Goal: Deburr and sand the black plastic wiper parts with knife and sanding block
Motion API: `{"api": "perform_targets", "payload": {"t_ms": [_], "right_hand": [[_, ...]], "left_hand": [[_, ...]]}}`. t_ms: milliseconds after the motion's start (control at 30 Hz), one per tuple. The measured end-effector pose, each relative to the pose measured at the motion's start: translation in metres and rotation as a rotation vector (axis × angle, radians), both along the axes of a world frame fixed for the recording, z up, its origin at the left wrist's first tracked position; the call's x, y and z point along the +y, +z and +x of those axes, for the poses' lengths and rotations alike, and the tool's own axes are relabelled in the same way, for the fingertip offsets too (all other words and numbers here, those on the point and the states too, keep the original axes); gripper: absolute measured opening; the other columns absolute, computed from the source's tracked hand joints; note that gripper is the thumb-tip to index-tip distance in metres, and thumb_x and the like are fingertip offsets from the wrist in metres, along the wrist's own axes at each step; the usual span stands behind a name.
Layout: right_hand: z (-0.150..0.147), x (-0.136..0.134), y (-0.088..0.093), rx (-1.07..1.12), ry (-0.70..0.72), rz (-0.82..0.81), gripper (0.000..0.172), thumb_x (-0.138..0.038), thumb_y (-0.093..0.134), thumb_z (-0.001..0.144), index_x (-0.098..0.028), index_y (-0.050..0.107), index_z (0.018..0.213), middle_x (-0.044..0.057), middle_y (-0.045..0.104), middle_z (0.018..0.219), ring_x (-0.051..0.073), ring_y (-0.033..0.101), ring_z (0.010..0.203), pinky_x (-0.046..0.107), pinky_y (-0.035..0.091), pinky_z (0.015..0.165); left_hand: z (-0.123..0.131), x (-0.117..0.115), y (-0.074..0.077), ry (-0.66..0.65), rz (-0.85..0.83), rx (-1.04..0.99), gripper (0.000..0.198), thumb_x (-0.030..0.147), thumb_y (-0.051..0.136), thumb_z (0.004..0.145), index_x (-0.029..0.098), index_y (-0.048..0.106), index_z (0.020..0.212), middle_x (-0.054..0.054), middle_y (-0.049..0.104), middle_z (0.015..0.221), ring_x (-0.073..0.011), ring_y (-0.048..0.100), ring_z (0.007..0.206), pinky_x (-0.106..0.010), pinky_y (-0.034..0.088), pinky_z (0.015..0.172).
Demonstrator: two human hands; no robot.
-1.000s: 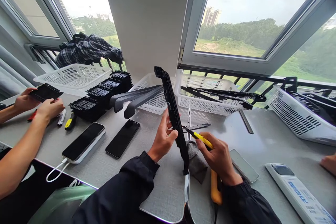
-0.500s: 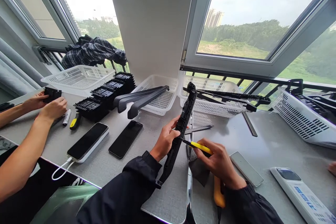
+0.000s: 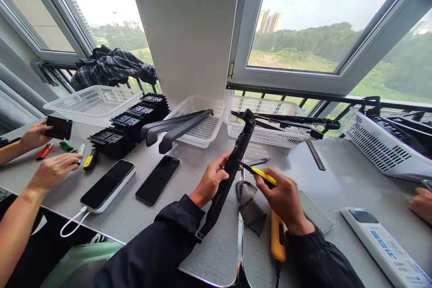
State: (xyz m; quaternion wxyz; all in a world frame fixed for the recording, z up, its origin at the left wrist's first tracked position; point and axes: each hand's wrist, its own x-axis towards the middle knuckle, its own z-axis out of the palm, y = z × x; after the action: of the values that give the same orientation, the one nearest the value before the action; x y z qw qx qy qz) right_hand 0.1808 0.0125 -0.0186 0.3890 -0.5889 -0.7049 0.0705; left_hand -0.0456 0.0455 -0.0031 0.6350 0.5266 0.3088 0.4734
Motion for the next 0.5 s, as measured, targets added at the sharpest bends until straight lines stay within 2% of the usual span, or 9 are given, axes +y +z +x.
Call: {"api": "perform_targets", "payload": {"t_ms": [100, 367, 500], "right_hand": [[0.0046, 0.0015, 0.0009, -0.008, -0.044, 0.008, 0.033, -0.048, 0.061, 0.096, -0.022, 0.069, 0.078, -0.004, 0.059, 0.061, 0.013, 0.051, 0.054, 0.025, 0.038, 0.058], [0.002, 0.0004, 0.0026, 0.006, -0.023, 0.005, 0.033, -0.047, 0.061, 0.096, -0.022, 0.068, 0.075, -0.004, 0.058, 0.06, 0.012, 0.048, 0.052, 0.025, 0.038, 0.056], [0.0008, -0.0004, 0.0006, 0.026, 0.018, -0.017, 0.029, -0.044, 0.063, 0.096, -0.022, 0.07, 0.079, -0.003, 0.061, 0.063, 0.012, 0.051, 0.053, 0.025, 0.039, 0.058]], "left_hand": [[0.0005, 0.0007, 0.001, -0.037, -0.015, -0.022, 0.072, 0.02, 0.059, 0.069, 0.02, 0.067, 0.141, -0.01, 0.078, 0.125, -0.0321, 0.07, 0.113, -0.041, 0.049, 0.097], [-0.0013, 0.0024, -0.0014, -0.043, -0.067, -0.083, 0.063, 0.023, 0.063, 0.072, 0.019, 0.069, 0.135, -0.011, 0.078, 0.123, -0.031, 0.072, 0.11, -0.04, 0.049, 0.097], [-0.002, 0.0005, -0.0018, -0.073, -0.131, -0.099, 0.057, 0.03, 0.066, 0.079, 0.018, 0.068, 0.135, -0.011, 0.079, 0.116, -0.027, 0.072, 0.096, -0.038, 0.05, 0.09]]}}
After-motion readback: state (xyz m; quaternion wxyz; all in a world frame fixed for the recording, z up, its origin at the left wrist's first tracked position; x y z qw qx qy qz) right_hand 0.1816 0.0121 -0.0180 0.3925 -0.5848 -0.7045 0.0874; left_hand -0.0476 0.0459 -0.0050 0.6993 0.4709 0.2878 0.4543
